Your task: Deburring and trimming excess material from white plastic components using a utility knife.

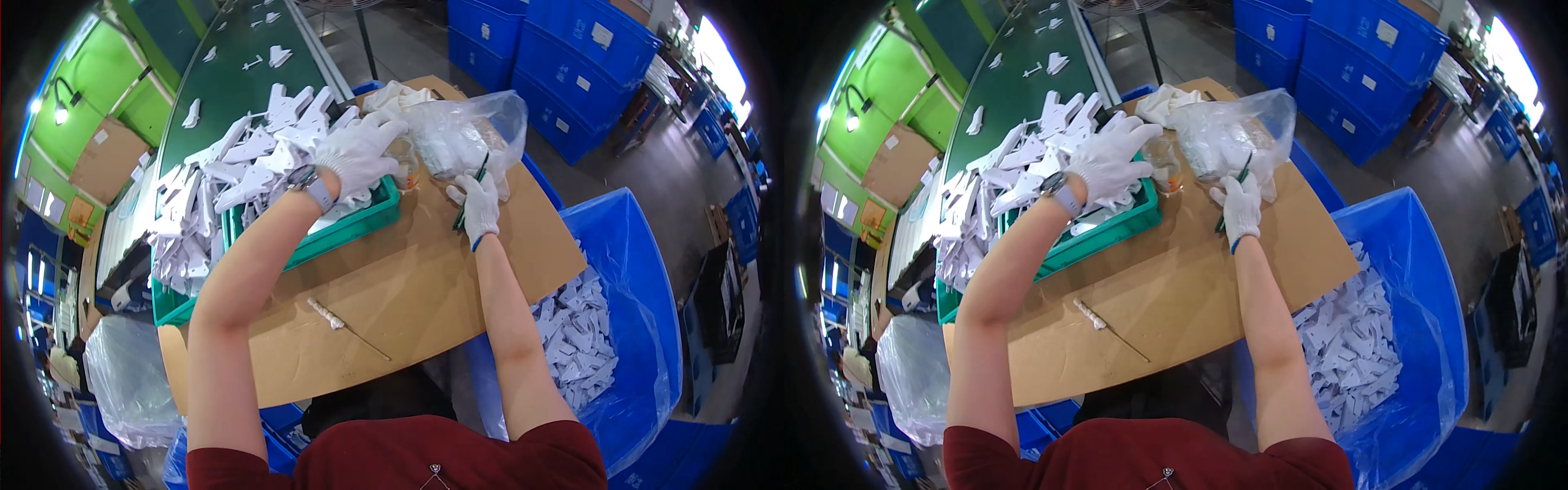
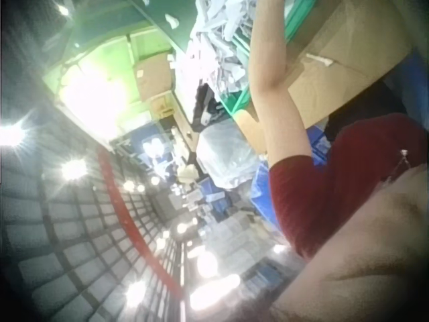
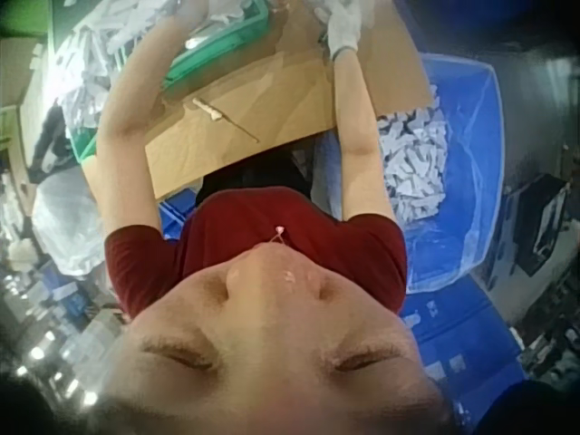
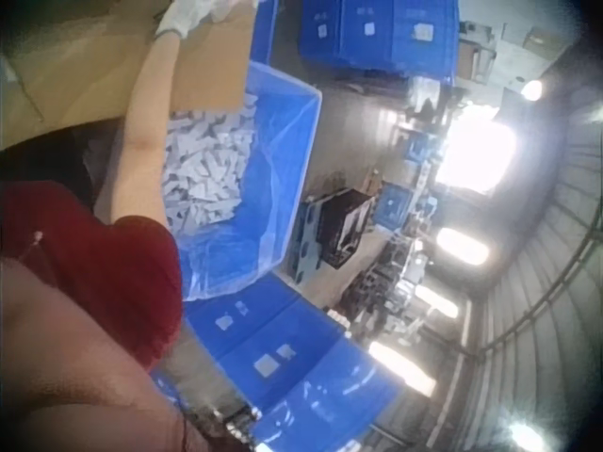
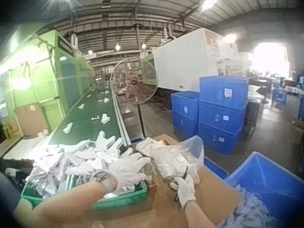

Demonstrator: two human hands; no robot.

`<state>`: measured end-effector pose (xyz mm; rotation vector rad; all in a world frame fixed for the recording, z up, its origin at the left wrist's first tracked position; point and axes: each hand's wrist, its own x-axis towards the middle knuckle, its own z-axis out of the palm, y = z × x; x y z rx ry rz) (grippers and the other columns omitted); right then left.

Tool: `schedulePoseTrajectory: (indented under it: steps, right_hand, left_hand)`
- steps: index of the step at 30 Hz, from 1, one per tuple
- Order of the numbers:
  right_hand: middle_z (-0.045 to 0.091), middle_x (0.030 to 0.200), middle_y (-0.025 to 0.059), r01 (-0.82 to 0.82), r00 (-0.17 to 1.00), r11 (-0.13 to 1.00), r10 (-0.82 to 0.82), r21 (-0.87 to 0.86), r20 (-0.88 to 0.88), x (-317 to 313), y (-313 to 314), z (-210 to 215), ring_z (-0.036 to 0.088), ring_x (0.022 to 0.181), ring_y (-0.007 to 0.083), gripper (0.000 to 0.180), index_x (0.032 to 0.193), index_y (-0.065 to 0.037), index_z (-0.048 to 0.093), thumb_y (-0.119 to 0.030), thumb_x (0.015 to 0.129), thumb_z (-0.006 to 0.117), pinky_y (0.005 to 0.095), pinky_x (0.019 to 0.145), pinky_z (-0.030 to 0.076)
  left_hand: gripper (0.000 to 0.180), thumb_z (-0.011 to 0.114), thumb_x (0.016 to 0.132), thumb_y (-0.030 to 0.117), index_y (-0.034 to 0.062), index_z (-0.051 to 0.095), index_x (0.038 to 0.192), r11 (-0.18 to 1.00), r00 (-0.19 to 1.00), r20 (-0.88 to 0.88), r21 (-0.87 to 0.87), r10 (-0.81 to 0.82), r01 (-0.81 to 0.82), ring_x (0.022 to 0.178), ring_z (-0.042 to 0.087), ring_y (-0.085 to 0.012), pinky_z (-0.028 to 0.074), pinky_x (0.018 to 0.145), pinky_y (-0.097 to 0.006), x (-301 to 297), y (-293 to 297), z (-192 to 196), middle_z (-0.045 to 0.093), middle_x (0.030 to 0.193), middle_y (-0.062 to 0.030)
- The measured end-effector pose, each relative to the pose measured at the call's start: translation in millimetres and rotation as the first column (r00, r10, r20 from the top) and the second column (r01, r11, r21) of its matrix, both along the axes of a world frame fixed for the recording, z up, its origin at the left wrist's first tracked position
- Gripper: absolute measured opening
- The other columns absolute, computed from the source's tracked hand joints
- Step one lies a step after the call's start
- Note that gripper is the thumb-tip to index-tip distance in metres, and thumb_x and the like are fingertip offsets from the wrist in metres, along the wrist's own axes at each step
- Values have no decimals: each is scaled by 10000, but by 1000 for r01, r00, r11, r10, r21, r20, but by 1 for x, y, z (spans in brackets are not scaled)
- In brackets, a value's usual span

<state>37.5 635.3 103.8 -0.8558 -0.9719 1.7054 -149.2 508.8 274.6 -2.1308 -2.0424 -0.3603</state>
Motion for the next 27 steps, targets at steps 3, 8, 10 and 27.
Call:
schedulePoseTrajectory:
  steps: [3, 8, 10, 27]
  right_hand:
    - [604, 1063, 99, -32, 999, 999, 32, -15, -5, 5, 4, -2, 671, 920, 204, 246, 1163, 1, 556, -77, 936, 614, 303, 770, 618]
    - [606, 1056, 89, -76, 997, 997, 76, -19, 5, 11, 1, -1, 662, 870, 188, 222, 1137, -29, 563, -57, 922, 610, 280, 723, 596]
    - [607, 1056, 85, -120, 991, 993, 120, 0, 60, 11, -17, 8, 656, 860, 180, 209, 1136, -41, 561, -70, 933, 604, 284, 719, 598]
    - [715, 1126, 190, -786, 509, 494, 178, 371, 842, 7, -248, 53, 671, 1035, 399, 340, 1281, -94, 618, -206, 960, 620, 459, 868, 534]
  left_hand:
    - [421, 649, 850, 242, 142, 602, 1256, 999, 995, 95, 45, -12, 8, 1110, 615, -347, 515, 936, -458, 8, -70, 9, 631, 1139, -131]
    - [306, 708, 810, 212, 134, 663, 1102, 935, 1000, -1, -354, -9, 8, 1048, 655, -300, 554, 867, -443, 32, -215, 1, 665, 1106, -83]
    - [285, 718, 800, 216, 136, 668, 1070, 893, 999, -33, -449, 7, -21, 1023, 666, -291, 558, 858, -438, 36, -265, -15, 676, 1084, -72]
    - [398, 656, 861, 173, 150, 591, 1253, 816, 809, -200, 324, 553, -478, 1227, 550, -312, 436, 1015, -438, -126, -200, -64, 623, 1227, -126]
